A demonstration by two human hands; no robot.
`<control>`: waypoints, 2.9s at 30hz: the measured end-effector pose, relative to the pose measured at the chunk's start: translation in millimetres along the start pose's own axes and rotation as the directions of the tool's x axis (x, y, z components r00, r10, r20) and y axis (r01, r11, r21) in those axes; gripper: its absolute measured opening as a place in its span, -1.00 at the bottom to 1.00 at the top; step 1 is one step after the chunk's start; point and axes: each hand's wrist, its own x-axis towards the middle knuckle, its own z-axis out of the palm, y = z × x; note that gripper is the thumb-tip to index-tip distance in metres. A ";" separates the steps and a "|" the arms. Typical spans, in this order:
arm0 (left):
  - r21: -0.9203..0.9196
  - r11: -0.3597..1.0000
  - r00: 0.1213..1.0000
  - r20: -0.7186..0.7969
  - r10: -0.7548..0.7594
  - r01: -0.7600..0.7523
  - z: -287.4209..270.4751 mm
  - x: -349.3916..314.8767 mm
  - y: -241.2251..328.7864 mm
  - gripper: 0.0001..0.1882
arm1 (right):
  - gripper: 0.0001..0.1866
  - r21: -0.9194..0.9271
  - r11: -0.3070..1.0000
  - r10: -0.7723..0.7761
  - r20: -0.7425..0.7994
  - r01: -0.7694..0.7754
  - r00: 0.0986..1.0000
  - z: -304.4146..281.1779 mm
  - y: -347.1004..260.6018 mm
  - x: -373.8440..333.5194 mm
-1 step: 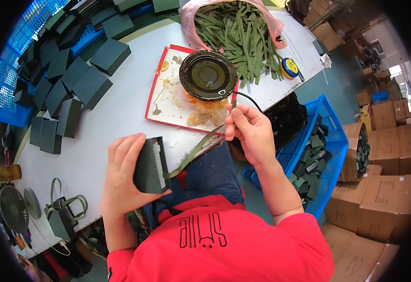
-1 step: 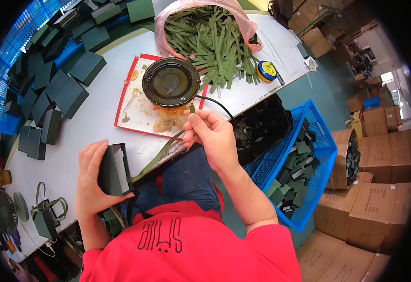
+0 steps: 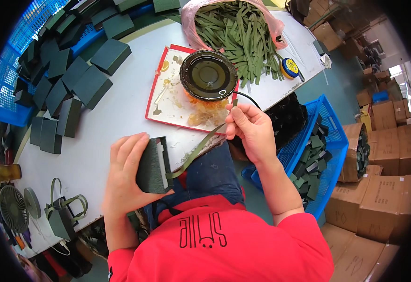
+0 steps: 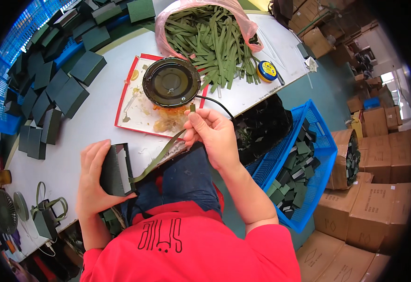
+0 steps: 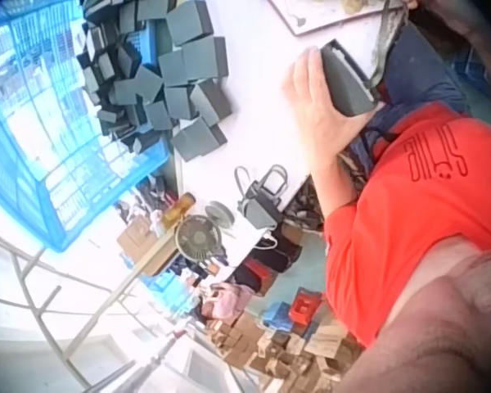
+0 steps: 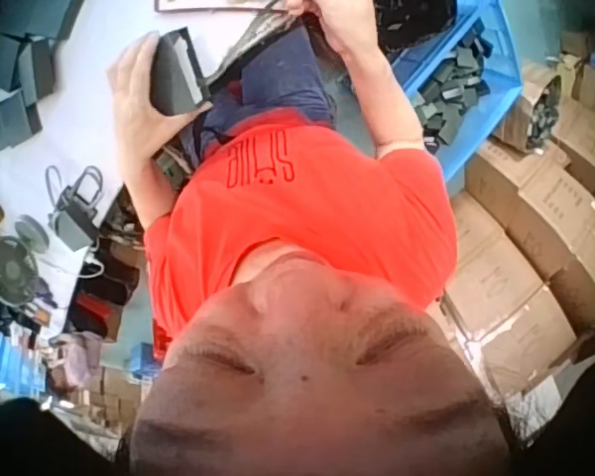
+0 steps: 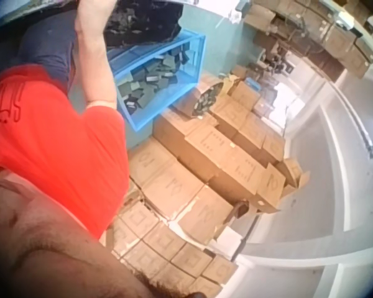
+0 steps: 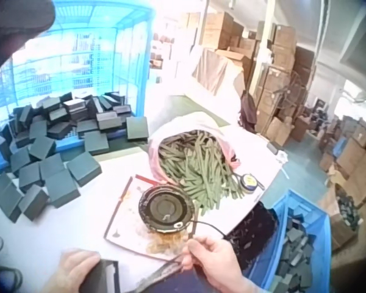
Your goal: The person assembles small green boxes by attaching green ribbon handles. They pick up a box, apply adhesive from a hot glue pot to the ribbon, and press it onto the box. The person repeats this process for multiple boxes, placing finished units into a basket.
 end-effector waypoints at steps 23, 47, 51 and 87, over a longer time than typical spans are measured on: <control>-0.059 0.997 0.998 0.043 0.055 -0.052 7.1 11.1 10.8 0.09 | -0.76 -0.155 0.979 0.137 -0.002 -0.135 0.991 -5.4 -7.9 31.9; -0.200 0.969 0.986 0.060 0.158 -0.143 3.9 11.1 4.7 0.17 | -0.75 -0.522 0.846 0.379 0.450 -0.107 0.809 47.0 -13.7 -25.0; -0.210 0.966 0.985 0.058 0.165 -0.150 3.1 11.5 5.3 0.13 | -0.73 -0.524 0.845 0.387 0.464 -0.105 0.797 46.0 -11.1 -22.0; -0.129 0.980 0.982 0.092 0.166 -0.153 5.4 12.7 5.7 -0.01 | -0.75 -0.510 0.854 0.099 0.356 0.105 0.929 51.9 21.6 -22.8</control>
